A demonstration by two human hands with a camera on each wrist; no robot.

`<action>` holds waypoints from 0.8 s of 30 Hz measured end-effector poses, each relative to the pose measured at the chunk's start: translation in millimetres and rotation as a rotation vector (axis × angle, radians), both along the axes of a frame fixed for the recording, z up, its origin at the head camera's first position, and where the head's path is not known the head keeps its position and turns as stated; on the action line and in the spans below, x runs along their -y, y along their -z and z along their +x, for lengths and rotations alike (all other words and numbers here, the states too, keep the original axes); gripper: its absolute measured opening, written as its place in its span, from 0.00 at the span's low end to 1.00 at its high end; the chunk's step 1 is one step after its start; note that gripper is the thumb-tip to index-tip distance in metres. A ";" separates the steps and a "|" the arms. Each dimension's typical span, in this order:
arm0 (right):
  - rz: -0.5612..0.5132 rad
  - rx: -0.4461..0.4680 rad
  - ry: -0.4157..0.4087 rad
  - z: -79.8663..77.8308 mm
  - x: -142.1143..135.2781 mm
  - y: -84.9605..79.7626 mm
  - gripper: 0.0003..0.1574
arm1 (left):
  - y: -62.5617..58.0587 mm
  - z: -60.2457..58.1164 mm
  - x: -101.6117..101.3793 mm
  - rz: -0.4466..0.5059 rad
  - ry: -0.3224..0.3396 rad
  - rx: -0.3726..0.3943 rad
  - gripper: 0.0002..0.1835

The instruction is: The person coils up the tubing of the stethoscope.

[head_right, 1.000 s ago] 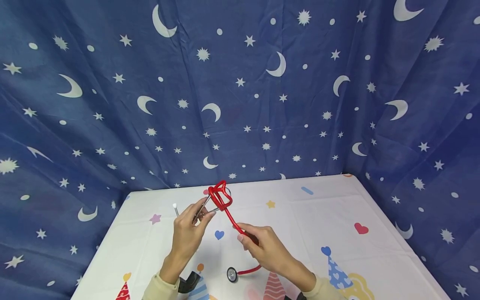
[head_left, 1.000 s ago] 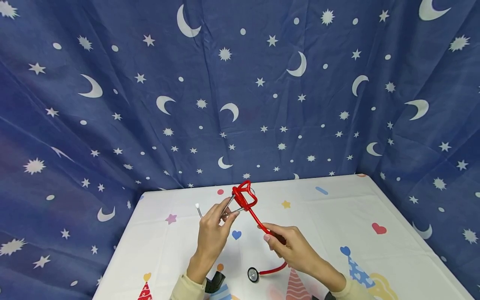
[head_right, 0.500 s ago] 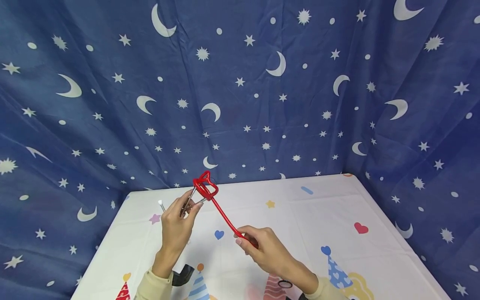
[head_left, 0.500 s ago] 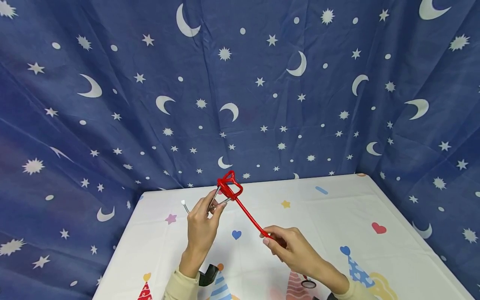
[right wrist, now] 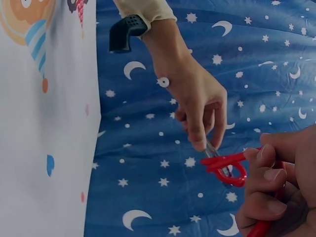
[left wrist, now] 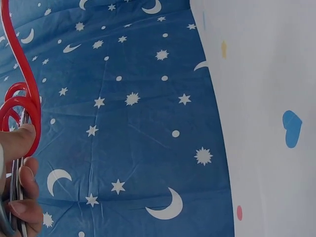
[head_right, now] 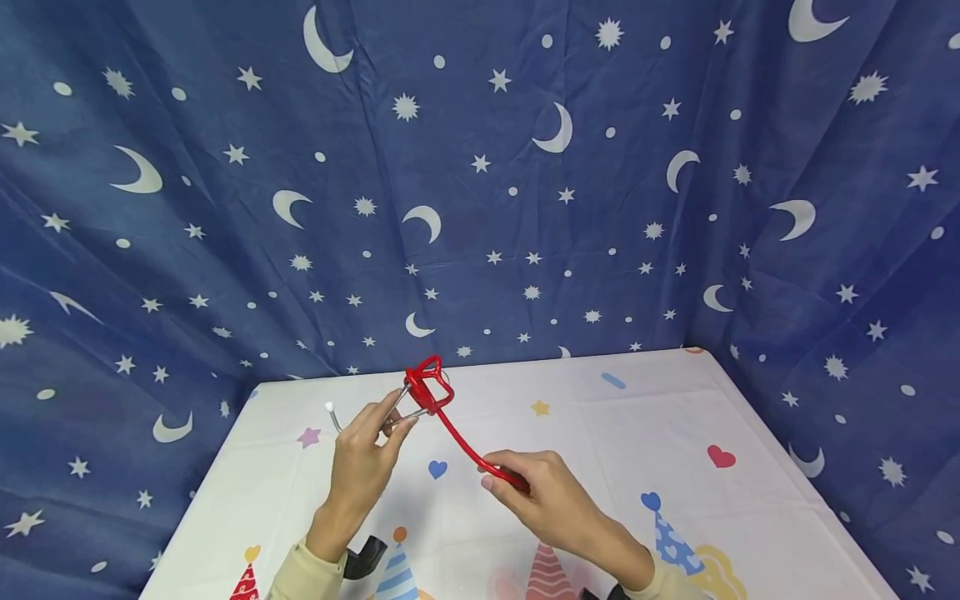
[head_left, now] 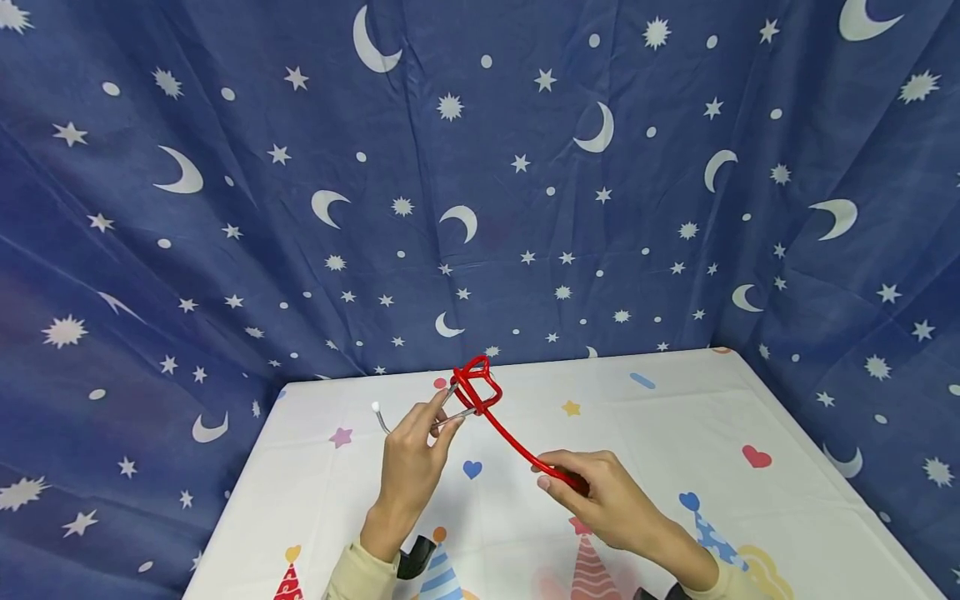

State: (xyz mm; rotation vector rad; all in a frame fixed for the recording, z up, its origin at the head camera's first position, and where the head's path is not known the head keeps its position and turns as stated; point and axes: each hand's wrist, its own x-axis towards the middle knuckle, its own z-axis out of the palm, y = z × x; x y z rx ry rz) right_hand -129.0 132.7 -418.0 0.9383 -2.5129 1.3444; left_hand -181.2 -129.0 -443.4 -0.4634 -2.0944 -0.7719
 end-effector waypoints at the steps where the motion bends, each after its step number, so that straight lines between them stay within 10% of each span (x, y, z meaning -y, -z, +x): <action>1: -0.004 -0.012 0.004 0.0 -0.7 -0.5 0.12 | 0.2 0.6 -0.4 -0.004 0.003 0.002 0.25; 24: -0.069 -0.242 -0.022 -9.7 -12.0 -13.0 0.11 | 14.2 10.0 -14.0 -0.112 0.107 0.036 0.25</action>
